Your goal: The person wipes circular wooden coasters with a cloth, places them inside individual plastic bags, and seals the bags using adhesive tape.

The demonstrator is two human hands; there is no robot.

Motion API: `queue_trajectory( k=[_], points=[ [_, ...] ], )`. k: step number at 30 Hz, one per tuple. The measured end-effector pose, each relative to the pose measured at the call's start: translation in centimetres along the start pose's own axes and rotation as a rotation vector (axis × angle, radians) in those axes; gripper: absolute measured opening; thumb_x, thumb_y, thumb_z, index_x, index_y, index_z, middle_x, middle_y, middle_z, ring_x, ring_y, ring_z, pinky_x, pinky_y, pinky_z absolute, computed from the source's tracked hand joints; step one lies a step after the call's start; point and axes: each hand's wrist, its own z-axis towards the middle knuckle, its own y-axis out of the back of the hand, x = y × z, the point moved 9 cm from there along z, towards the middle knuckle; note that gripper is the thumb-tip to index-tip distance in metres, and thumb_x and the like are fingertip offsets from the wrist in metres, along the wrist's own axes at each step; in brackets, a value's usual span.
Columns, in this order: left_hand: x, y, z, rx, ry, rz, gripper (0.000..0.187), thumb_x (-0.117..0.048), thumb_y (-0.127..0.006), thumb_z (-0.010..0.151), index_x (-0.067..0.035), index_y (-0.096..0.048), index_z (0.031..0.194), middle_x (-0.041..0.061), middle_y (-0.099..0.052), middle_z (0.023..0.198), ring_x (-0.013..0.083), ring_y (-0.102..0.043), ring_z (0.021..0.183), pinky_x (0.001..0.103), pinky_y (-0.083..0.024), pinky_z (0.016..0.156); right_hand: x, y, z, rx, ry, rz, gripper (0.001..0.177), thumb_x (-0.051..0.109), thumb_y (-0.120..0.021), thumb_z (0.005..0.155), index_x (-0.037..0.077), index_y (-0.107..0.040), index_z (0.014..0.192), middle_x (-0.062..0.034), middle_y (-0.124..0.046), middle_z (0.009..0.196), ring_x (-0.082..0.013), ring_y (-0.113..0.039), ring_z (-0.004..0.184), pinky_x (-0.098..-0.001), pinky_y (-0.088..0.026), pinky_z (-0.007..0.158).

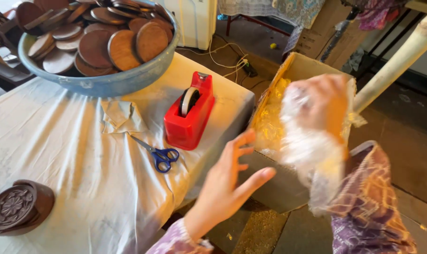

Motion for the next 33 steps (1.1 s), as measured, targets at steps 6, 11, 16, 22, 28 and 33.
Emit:
queue_trajectory(
  k=[6, 11, 16, 22, 28, 33],
  points=[
    [5.2, -2.4, 1.8, -0.013, 0.198, -0.24, 0.075, -0.017, -0.073, 0.09, -0.005, -0.028, 0.149, 0.014, -0.06, 0.124, 0.0134, -0.063, 0.08, 0.028, -0.055, 0.067, 12.7, -4.1, 0.3, 0.072, 0.299, -0.3, 0.041, 0.012, -0.08, 0.076, 0.016, -0.074, 0.117, -0.0015, -0.066, 0.106, -0.0267, -0.059, 0.112, -0.0411, -0.05, 0.093],
    [9.0, 3.1, -1.9, -0.043, 0.23, -0.201, 0.058, -0.006, -0.069, 0.095, -0.009, -0.043, 0.146, 0.011, -0.065, 0.109, 0.0075, -0.061, 0.076, 0.022, -0.049, 0.063, 12.8, -3.4, 0.9, 0.246, 0.337, -0.066, 0.042, 0.025, -0.075, 0.082, 0.01, -0.064, 0.12, -0.0097, -0.064, 0.115, -0.0301, -0.06, 0.11, -0.0441, -0.05, 0.092],
    [10.8, 12.1, -5.2, -0.249, 0.228, -0.319, 0.052, -0.007, -0.067, 0.097, -0.008, -0.043, 0.144, 0.006, -0.061, 0.114, 0.0077, -0.064, 0.094, 0.023, -0.054, 0.073, 3.0, -5.7, -2.7, 0.694, -0.069, -0.146, 0.046, 0.051, -0.068, 0.09, 0.008, -0.062, 0.107, -0.0092, -0.066, 0.104, -0.027, -0.068, 0.098, -0.04, -0.055, 0.086],
    [11.9, 17.7, -8.4, -0.341, 0.324, -0.352, 0.056, -0.013, -0.068, 0.096, -0.01, -0.039, 0.143, 0.009, -0.065, 0.12, 0.0103, -0.065, 0.104, 0.022, -0.053, 0.078, -13.4, -18.0, -17.1, 1.376, -0.141, 0.075, 0.045, 0.039, -0.053, 0.097, 0.011, -0.059, 0.132, -0.0072, -0.063, 0.125, -0.0218, -0.064, 0.108, -0.0334, -0.055, 0.094],
    [11.4, 18.8, -11.0, -0.373, 0.341, -0.351, 0.057, -0.016, -0.066, 0.096, -0.011, -0.041, 0.146, 0.007, -0.066, 0.119, 0.0082, -0.063, 0.097, 0.02, -0.046, 0.063, -24.4, -26.7, -24.7, 1.37, -0.461, 0.336, 0.047, 0.032, -0.046, 0.099, 0.01, -0.057, 0.139, -0.0141, -0.061, 0.131, -0.0302, -0.058, 0.112, -0.0392, -0.051, 0.099],
    [10.3, 20.6, -12.9, -0.418, 0.36, -0.299, 0.058, -0.018, -0.068, 0.094, -0.013, -0.041, 0.146, 0.004, -0.064, 0.117, 0.0071, -0.063, 0.096, 0.019, -0.048, 0.063, -29.4, -26.4, -24.7, 1.003, -0.848, 0.475, 0.064, 0.049, -0.037, 0.107, 0.001, -0.046, 0.148, -0.0128, -0.056, 0.148, -0.0238, -0.052, 0.129, -0.0368, -0.038, 0.111]
  ],
)
